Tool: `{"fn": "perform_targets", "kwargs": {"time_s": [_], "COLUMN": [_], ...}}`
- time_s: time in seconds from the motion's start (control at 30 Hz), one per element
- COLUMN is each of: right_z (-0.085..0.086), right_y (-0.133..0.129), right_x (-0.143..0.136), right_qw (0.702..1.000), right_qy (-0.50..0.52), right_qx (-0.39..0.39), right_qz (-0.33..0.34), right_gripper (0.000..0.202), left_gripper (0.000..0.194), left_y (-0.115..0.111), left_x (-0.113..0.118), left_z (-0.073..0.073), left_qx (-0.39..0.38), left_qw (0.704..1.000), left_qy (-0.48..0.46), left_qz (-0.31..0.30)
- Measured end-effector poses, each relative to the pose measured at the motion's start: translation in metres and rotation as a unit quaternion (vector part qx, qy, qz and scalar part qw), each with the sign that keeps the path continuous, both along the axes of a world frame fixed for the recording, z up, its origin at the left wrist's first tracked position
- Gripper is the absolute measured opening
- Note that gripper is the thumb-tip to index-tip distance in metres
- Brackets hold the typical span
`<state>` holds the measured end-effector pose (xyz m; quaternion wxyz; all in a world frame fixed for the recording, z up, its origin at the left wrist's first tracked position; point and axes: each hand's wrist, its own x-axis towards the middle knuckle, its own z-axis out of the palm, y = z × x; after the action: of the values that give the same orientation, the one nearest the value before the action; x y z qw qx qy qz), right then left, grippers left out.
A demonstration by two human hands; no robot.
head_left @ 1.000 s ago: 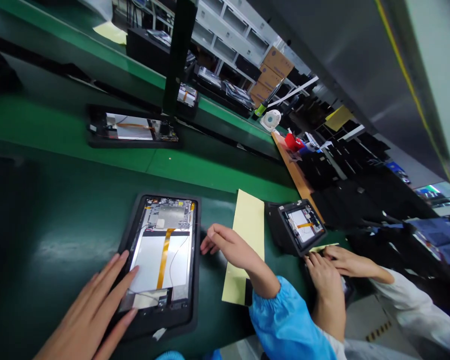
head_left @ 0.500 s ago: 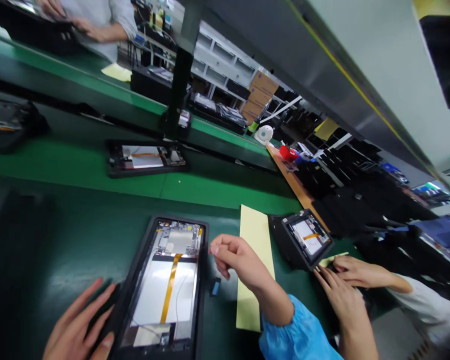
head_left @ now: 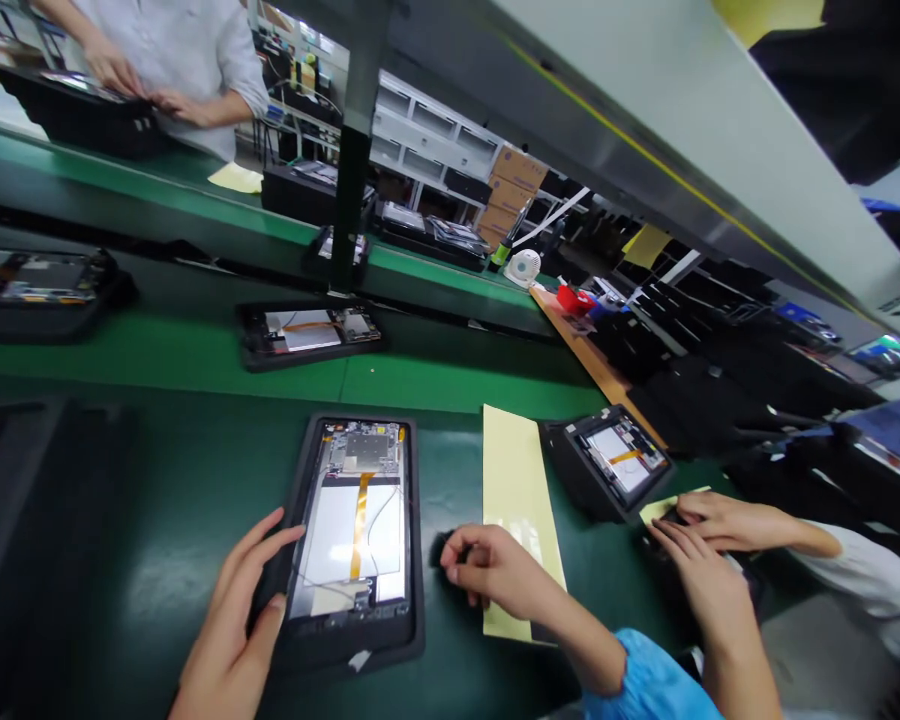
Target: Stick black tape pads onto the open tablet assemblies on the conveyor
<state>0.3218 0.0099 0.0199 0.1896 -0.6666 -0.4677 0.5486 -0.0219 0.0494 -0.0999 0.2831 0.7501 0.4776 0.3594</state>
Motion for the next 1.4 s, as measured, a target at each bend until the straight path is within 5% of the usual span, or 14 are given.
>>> {"fn": "perform_targets", "kwargs": {"time_s": [0.07,0.17,0.43,0.67,0.77,0.9,1.03,1.13,1.27,1.4], "right_z": [0.001,0.009,0.020,0.030,0.027,0.012,-0.004,-0.006,0.006,0.008], "right_y": [-0.003,-0.002,0.008,0.010,0.011,0.010,0.005,0.001,-0.002,-0.006], "right_x": [-0.002,-0.005,0.002,0.005,-0.005,-0.033,-0.052,-0.054,-0.057,-0.067], "right_qw": [0.993,0.968,0.910,0.964,0.993,0.996,0.981,0.984,0.991,0.973], "right_qy": [-0.090,-0.209,-0.378,-0.227,-0.080,0.073,0.192,0.172,0.005,-0.064], "right_qx": [0.069,0.140,0.159,0.137,0.081,0.019,0.001,0.025,0.109,0.194], "right_qz": [-0.004,0.019,0.055,0.027,0.032,0.038,0.030,0.029,0.074,0.105], "right_gripper": [0.006,0.022,0.030,0.015,0.038,0.076,0.074,0.050,0.007,0.008], "left_gripper": [0.052,0.041,0.036,0.043,0.044,0.040,0.036,0.034,0.043,0.040], "left_y": [0.003,0.003,-0.004,-0.011,-0.010,-0.016,-0.025,-0.020,-0.004,0.007], "left_x": [-0.004,-0.011,-0.010,-0.009,-0.011,-0.006,0.009,0.021,0.029,0.025], "left_z": [0.001,0.006,0.027,0.045,0.053,0.055,0.050,0.048,0.050,0.053], "left_qx": [0.007,0.081,0.226,0.266,0.288,0.278,0.206,0.211,0.203,0.193], "left_qw": [1.000,0.996,0.969,0.944,0.926,0.923,0.953,0.949,0.952,0.958], "left_qy": [0.004,0.047,0.068,0.055,0.059,0.045,0.008,0.032,0.026,0.014], "left_qz": [0.004,-0.005,-0.065,-0.189,-0.237,-0.263,-0.221,-0.234,-0.228,-0.211]}}
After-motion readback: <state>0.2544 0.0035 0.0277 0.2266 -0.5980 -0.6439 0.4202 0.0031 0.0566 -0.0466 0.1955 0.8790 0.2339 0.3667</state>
